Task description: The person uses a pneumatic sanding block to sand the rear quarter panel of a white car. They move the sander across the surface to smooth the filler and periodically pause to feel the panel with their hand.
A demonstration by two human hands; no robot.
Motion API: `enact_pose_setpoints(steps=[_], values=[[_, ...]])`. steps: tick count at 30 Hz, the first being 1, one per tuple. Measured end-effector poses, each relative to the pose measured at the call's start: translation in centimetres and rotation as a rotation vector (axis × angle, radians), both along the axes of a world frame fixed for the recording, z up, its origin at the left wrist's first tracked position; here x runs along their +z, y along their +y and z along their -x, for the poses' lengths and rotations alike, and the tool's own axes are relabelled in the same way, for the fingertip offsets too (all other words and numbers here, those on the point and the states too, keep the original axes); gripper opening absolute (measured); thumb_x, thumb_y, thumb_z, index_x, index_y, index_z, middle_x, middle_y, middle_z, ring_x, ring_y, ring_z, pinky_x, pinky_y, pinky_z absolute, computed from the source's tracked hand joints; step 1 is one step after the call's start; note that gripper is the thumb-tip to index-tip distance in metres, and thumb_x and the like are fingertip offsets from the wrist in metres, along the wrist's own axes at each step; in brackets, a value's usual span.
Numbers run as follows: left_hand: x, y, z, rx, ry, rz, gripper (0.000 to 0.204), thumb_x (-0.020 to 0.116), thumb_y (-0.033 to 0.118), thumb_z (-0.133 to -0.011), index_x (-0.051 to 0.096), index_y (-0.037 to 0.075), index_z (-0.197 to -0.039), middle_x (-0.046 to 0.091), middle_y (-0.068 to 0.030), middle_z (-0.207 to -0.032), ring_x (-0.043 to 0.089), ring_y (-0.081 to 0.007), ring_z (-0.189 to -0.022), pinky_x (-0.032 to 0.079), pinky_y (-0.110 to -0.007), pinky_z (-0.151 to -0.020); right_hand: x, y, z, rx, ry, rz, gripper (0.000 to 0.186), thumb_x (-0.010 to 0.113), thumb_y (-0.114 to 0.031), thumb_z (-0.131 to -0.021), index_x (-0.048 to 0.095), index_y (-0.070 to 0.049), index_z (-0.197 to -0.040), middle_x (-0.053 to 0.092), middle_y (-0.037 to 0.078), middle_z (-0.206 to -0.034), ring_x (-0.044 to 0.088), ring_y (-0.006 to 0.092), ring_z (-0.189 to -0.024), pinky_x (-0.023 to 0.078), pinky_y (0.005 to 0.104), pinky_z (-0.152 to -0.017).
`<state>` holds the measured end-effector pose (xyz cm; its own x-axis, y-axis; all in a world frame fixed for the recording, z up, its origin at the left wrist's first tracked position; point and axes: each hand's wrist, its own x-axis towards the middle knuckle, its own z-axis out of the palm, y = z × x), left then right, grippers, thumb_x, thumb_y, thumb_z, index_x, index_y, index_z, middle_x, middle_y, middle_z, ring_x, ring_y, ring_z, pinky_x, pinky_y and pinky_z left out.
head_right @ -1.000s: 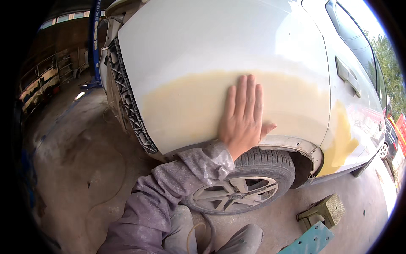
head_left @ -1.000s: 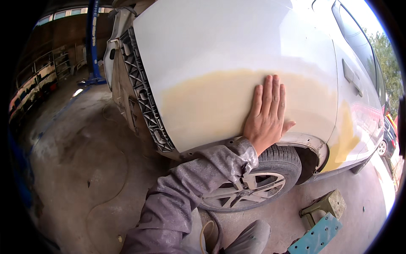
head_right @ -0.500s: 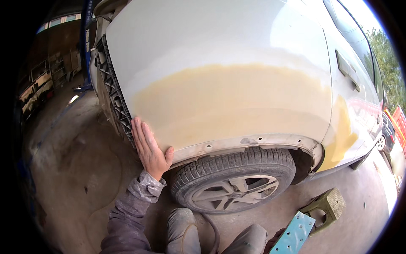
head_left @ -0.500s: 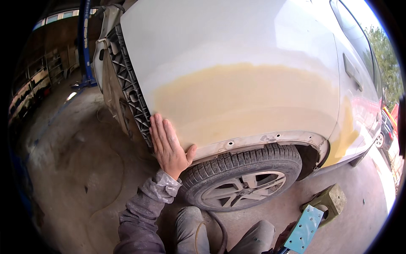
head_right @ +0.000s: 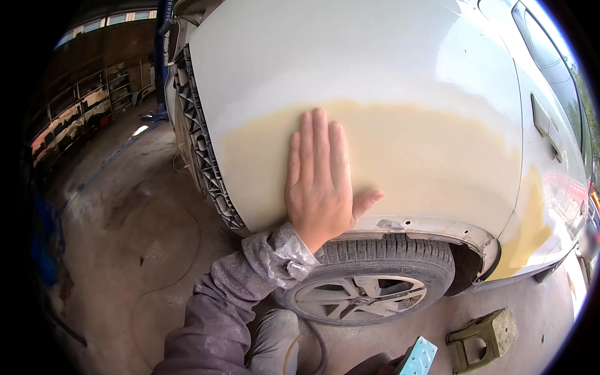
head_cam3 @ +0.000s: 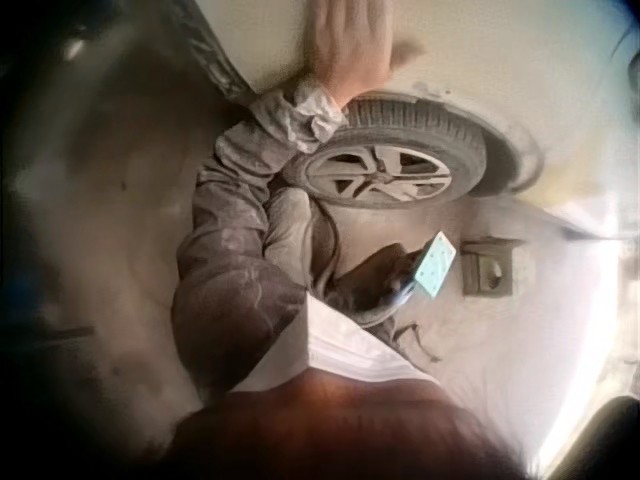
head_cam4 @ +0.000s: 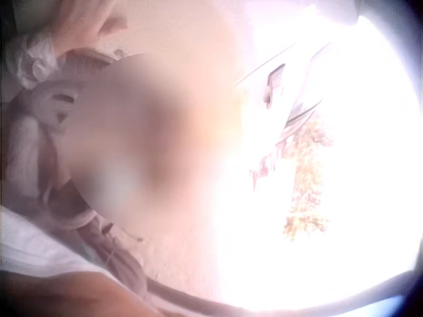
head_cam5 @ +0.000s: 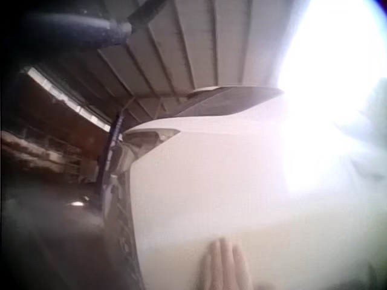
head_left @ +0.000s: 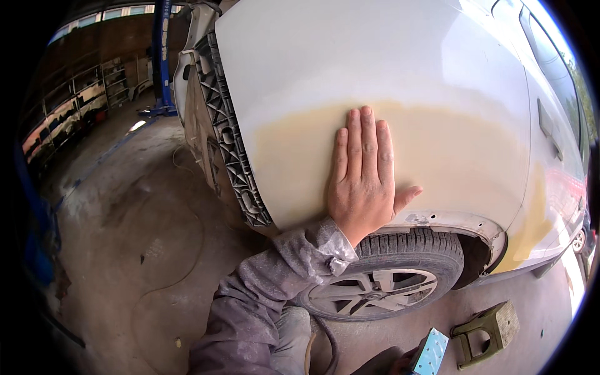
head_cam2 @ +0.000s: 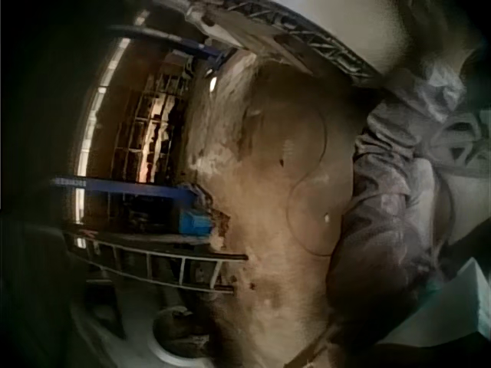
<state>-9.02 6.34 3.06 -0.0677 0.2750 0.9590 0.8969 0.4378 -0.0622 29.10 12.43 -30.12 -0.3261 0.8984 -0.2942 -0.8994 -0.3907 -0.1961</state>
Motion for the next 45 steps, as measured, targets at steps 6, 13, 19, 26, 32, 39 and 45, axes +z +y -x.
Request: enact_pose_setpoints(steps=[6, 13, 19, 26, 32, 39, 45], values=[[1.0, -5.2, 6.9, 0.069, -0.082, -0.184, 0.1, 0.035, 0.068, -0.097, 0.021, -0.015, -0.15, 0.021, -0.0359, -0.157, 0.021, -0.0477, -0.148, 0.02, -0.054, -0.12, -0.7, 1.1, 0.3, 0.024, 0.045, 0.033, 0.06, 0.064, -0.025, -0.091, 0.046, -0.006, -0.145, 0.061, 0.012, -0.132, 0.061, 0.018, -0.096, 0.054, 0.0317, -0.082], [-4.7, -6.1, 5.3, 0.068, -0.074, -0.09, 0.1, 0.032, 0.069, -0.097, 0.018, -0.014, -0.151, 0.017, -0.036, -0.158, 0.019, -0.0496, -0.148, 0.019, -0.057, -0.119, -1.3, 2.1, 1.5, 0.081, 0.178, 0.064, 0.059, 0.064, -0.022, -0.091, 0.046, -0.006, -0.145, 0.061, 0.012, -0.132, 0.061, 0.0172, -0.095, 0.054, 0.0309, -0.082], [-1.4, -4.9, 6.3, 0.171, -0.255, -0.28, 0.093, 0.031, 0.062, -0.101, 0.013, -0.013, -0.152, 0.015, -0.0358, -0.158, 0.014, -0.0474, -0.149, 0.014, -0.053, -0.122, -2.7, 2.0, 1.5, 0.087, 0.365, 0.134, 0.059, 0.064, -0.02, -0.09, 0.047, -0.006, -0.144, 0.062, 0.012, -0.132, 0.061, 0.0165, -0.094, 0.054, 0.0302, -0.081], [3.0, 1.8, -0.9, 0.162, -0.038, -0.156, 0.097, 0.034, 0.064, -0.1, 0.017, -0.018, -0.149, 0.017, -0.0385, -0.156, 0.017, -0.0503, -0.148, 0.016, -0.055, -0.121, -4.6, 1.7, 0.6, 0.092, 0.559, 0.221, 0.058, 0.065, -0.018, -0.089, 0.048, -0.005, -0.144, 0.062, 0.013, -0.132, 0.06, 0.0157, -0.092, 0.054, 0.0294, -0.08], [6.3, 9.3, -8.9, 0.012, 0.038, -0.012, 0.101, 0.04, 0.068, -0.095, 0.029, -0.02, -0.144, 0.024, -0.0401, -0.153, 0.023, -0.051, -0.146, 0.019, -0.055, -0.121, -4.3, 2.7, -0.5, 0.113, 0.565, 0.234, 0.058, 0.065, -0.016, -0.089, 0.048, -0.005, -0.143, 0.062, 0.013, -0.132, 0.06, 0.0151, -0.092, 0.054, 0.0287, -0.079], [6.4, 5.5, -4.4, -0.105, 0.162, 0.065, 0.103, 0.043, 0.069, -0.093, 0.029, -0.017, -0.146, 0.026, -0.0399, -0.152, 0.023, -0.0507, -0.146, 0.02, -0.055, -0.121, -4.5, 3.0, -0.6, 0.122, 0.543, 0.213, 0.058, 0.065, -0.013, -0.088, 0.049, -0.005, -0.143, 0.062, 0.013, -0.132, 0.06, 0.0143, -0.09, 0.054, 0.0279, -0.078], [1.2, -4.8, 7.9, -0.01, -0.075, -0.066, 0.099, 0.038, 0.065, -0.098, 0.011, -0.015, -0.152, 0.01, -0.0359, -0.159, 0.01, -0.0476, -0.15, 0.011, -0.055, -0.122, -4.7, 2.0, -0.7, 0.104, 0.632, 0.234, 0.058, 0.065, -0.011, -0.087, 0.05, -0.005, -0.143, 0.062, 0.013, -0.132, 0.06, 0.0136, -0.089, 0.054, 0.0272, -0.077]])
